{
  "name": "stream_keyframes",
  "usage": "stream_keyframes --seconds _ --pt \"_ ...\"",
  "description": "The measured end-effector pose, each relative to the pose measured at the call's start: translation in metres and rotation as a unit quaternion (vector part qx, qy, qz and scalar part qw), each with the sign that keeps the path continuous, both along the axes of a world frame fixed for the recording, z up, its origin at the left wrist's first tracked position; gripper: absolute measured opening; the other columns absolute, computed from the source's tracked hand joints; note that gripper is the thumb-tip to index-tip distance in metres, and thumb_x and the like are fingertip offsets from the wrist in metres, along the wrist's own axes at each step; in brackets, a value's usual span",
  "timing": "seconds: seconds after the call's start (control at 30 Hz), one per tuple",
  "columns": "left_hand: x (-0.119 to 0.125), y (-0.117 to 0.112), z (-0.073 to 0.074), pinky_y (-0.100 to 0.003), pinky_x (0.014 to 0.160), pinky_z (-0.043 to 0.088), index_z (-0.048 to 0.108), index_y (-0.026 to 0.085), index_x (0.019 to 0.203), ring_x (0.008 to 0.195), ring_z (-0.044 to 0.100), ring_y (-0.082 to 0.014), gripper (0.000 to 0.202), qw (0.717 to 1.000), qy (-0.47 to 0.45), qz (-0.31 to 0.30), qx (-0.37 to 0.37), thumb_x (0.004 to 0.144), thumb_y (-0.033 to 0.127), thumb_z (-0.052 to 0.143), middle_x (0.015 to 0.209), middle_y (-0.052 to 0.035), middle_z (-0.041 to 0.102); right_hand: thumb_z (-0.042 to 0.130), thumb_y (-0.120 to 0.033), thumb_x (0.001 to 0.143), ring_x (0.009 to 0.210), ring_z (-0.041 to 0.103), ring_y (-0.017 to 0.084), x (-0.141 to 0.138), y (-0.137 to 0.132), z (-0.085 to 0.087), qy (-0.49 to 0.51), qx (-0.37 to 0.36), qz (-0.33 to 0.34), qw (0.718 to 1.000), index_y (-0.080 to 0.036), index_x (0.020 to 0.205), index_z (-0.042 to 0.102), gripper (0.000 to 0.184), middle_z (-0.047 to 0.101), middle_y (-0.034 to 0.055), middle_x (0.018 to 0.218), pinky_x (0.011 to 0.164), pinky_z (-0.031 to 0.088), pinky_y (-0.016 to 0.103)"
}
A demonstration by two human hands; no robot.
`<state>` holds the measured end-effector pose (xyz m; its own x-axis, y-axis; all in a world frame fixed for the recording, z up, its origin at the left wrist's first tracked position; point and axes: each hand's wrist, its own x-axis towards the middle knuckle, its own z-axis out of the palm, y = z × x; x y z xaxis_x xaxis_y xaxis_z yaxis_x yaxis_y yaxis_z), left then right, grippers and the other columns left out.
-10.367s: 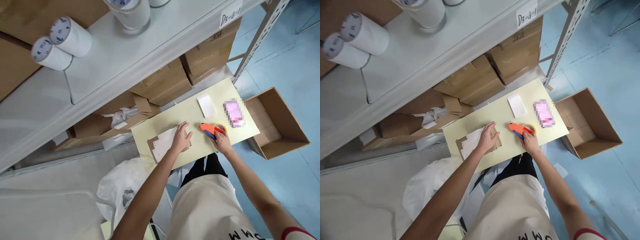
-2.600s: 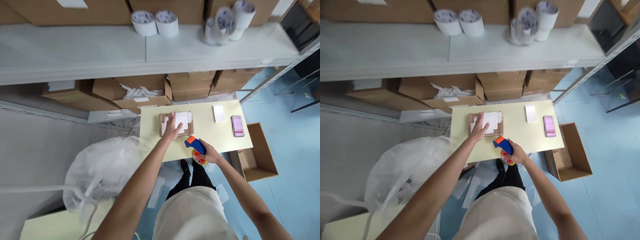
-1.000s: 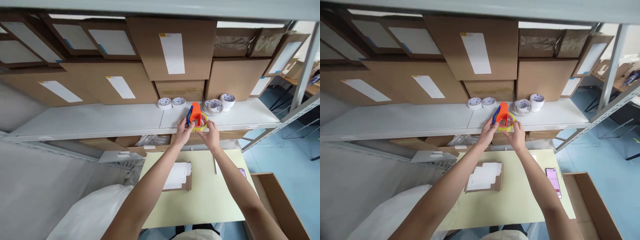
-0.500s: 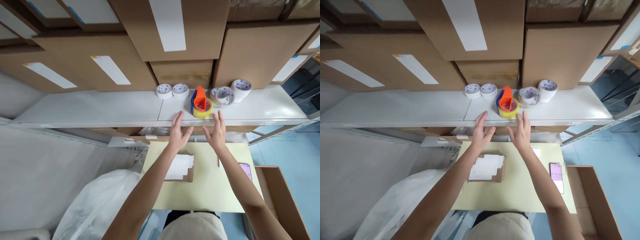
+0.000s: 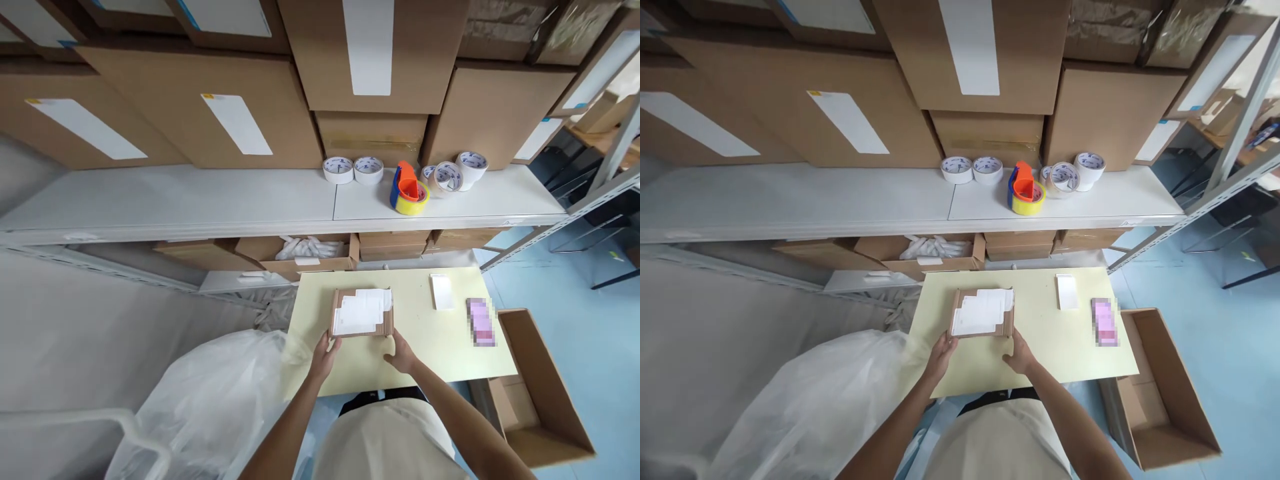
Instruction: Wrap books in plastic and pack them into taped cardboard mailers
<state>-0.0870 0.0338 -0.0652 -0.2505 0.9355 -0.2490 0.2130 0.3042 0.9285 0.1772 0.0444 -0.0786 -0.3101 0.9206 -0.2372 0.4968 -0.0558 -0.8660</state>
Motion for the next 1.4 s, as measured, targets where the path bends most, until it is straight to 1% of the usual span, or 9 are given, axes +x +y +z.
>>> stream_keyframes --seconds 0.2,0.4,0.53,0.67,0.77,0.83,0.97,1.2,1.4 --pt "0.016 -0.002 0.033 -0.040 0.095 0.047 0.059 0.018 0.110 0.105 0.063 -0.0261 0.058 0.997 -0.013 -0.033 0.071 0.071 0.061 0.063 0.109 -0.0113 0.067 0.069 -0.034 0.069 0.113 0.058 0.030 0.005 -0.001 0.032 0.027 0.020 -0.121 0.992 -0.023 0.126 0.055 0.060 0.062 0.0097 0.119 0.098 0.045 0.051" --pt "0.023 -0.008 0.058 -0.035 0.077 0.052 0.068 0.019 0.101 0.081 0.063 -0.0219 0.043 0.989 0.104 -0.062 0.086 0.078 0.054 0.055 0.085 -0.0057 0.061 0.067 -0.056 0.072 0.100 0.057 0.026 0.014 -0.013 0.059 0.011 0.036 -0.182 0.983 -0.020 0.130 0.054 0.069 0.057 0.0074 0.104 0.094 0.048 0.043" --pt "0.030 -0.005 0.045 -0.038 0.084 0.051 0.070 0.017 0.093 0.084 0.063 -0.0239 0.036 0.979 0.174 -0.086 0.066 0.079 0.045 0.053 0.081 -0.0067 0.061 0.070 -0.058 0.066 0.098 0.057 0.026 0.008 -0.018 0.057 -0.056 0.022 -0.151 0.987 -0.017 0.129 0.054 0.076 0.056 0.0073 0.100 0.093 0.049 0.042" --pt "0.034 -0.011 0.031 -0.041 0.091 0.049 0.061 0.012 0.121 0.102 0.062 -0.0271 0.049 0.973 0.196 -0.083 0.085 0.083 0.042 0.049 0.104 -0.0141 0.064 0.065 -0.058 0.073 0.117 0.052 0.031 0.003 -0.026 0.055 -0.127 0.074 -0.124 0.981 -0.015 0.147 0.029 0.093 0.051 0.0165 0.123 0.100 0.045 0.046" --pt "0.037 -0.020 0.041 -0.045 0.102 0.042 0.045 0.016 0.140 0.127 0.049 -0.0296 0.059 0.950 0.249 -0.111 0.149 0.087 0.043 0.047 0.135 -0.0176 0.053 0.060 -0.058 0.080 0.139 0.030 0.035 -0.001 -0.035 0.062 -0.181 0.189 -0.064 0.963 -0.017 0.152 0.018 0.093 0.032 0.0215 0.148 0.108 0.036 0.053" --pt "0.039 -0.026 0.054 -0.051 0.112 0.029 0.039 0.019 0.144 0.140 0.033 -0.0325 0.064 0.917 0.293 -0.195 0.187 0.088 0.046 0.049 0.150 -0.0164 0.040 0.055 -0.059 0.084 0.145 0.018 0.038 -0.003 -0.041 0.070 -0.223 0.227 0.006 0.948 -0.019 0.152 0.021 0.086 0.022 0.0196 0.157 0.110 0.030 0.058" --pt "0.046 -0.031 0.073 -0.058 0.116 0.014 0.040 0.017 0.145 0.143 0.026 -0.0370 0.074 0.865 0.332 -0.331 0.176 0.082 0.052 0.058 0.154 -0.0177 0.033 0.049 -0.060 0.087 0.147 0.014 0.038 -0.004 -0.048 0.086 -0.311 0.177 0.112 0.927 -0.021 0.152 0.023 0.080 0.020 0.0164 0.159 0.111 0.027 0.061" --pt "0.054 -0.028 0.078 -0.058 0.117 0.012 0.041 0.017 0.145 0.143 0.027 -0.0365 0.076 0.876 0.332 -0.328 0.122 0.079 0.049 0.063 0.154 -0.0174 0.033 0.068 -0.049 0.078 0.147 0.011 0.037 -0.008 -0.036 0.105 -0.380 0.108 0.159 0.905 -0.020 0.152 0.023 0.091 0.016 0.0142 0.160 0.113 0.025 0.059" --pt "0.060 -0.031 0.082 -0.064 0.115 0.008 0.044 0.019 0.142 0.142 0.030 -0.0376 0.071 0.883 0.354 -0.294 0.098 0.081 0.052 0.060 0.153 -0.0174 0.035 0.066 -0.043 0.081 0.147 0.010 0.038 -0.007 -0.035 0.097 -0.283 0.131 0.137 0.940 -0.014 0.149 0.031 0.082 0.020 0.0185 0.159 0.111 0.033 0.056"
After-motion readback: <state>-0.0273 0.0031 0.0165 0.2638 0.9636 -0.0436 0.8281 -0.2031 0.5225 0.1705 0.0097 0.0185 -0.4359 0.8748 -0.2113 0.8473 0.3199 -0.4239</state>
